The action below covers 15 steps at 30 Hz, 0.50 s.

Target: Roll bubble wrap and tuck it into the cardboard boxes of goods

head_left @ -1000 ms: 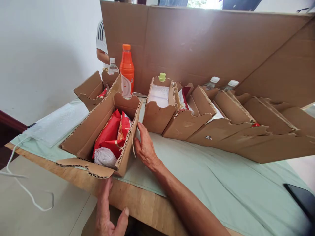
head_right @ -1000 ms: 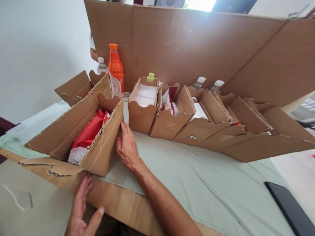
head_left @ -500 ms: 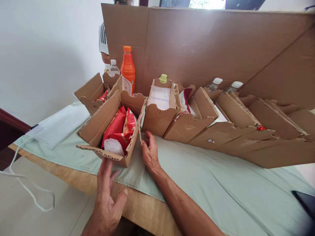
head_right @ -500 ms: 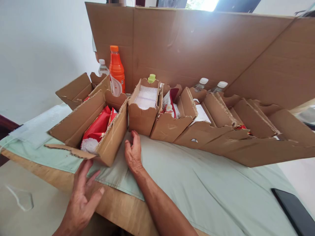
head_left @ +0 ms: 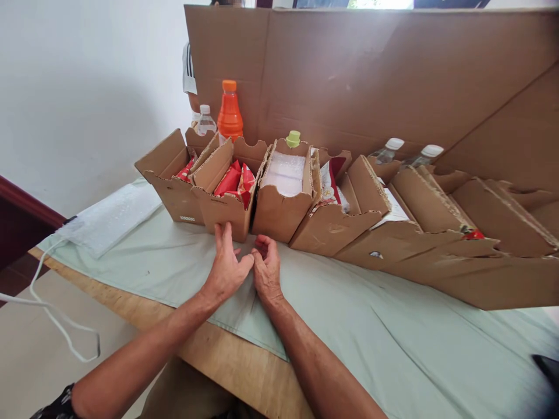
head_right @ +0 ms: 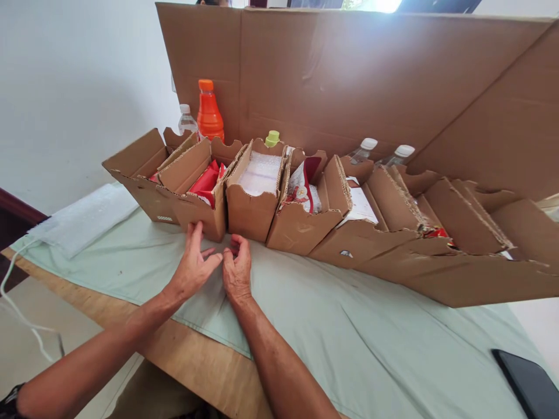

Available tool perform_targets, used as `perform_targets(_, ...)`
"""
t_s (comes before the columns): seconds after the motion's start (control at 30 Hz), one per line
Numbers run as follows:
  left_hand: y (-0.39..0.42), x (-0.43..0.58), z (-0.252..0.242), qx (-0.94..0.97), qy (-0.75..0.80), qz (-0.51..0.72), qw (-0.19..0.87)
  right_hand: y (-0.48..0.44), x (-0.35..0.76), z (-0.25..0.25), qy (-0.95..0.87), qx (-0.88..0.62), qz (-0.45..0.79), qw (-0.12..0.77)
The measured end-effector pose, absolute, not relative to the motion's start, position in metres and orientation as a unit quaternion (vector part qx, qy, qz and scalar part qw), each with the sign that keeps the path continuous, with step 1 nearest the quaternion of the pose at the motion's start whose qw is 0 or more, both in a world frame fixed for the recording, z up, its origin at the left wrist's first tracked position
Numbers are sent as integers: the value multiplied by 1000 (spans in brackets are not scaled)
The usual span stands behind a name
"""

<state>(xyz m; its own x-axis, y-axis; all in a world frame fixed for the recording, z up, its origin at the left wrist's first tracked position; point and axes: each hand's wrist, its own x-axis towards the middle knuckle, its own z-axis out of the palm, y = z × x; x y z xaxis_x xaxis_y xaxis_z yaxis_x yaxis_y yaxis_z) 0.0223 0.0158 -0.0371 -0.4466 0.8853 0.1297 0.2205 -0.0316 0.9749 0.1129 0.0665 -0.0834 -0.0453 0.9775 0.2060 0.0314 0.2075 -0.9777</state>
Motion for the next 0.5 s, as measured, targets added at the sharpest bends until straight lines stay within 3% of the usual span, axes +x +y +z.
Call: perform_targets(0.5,26,22,-44,464,627,544,309,71,117,-80,-610,-425,417,523)
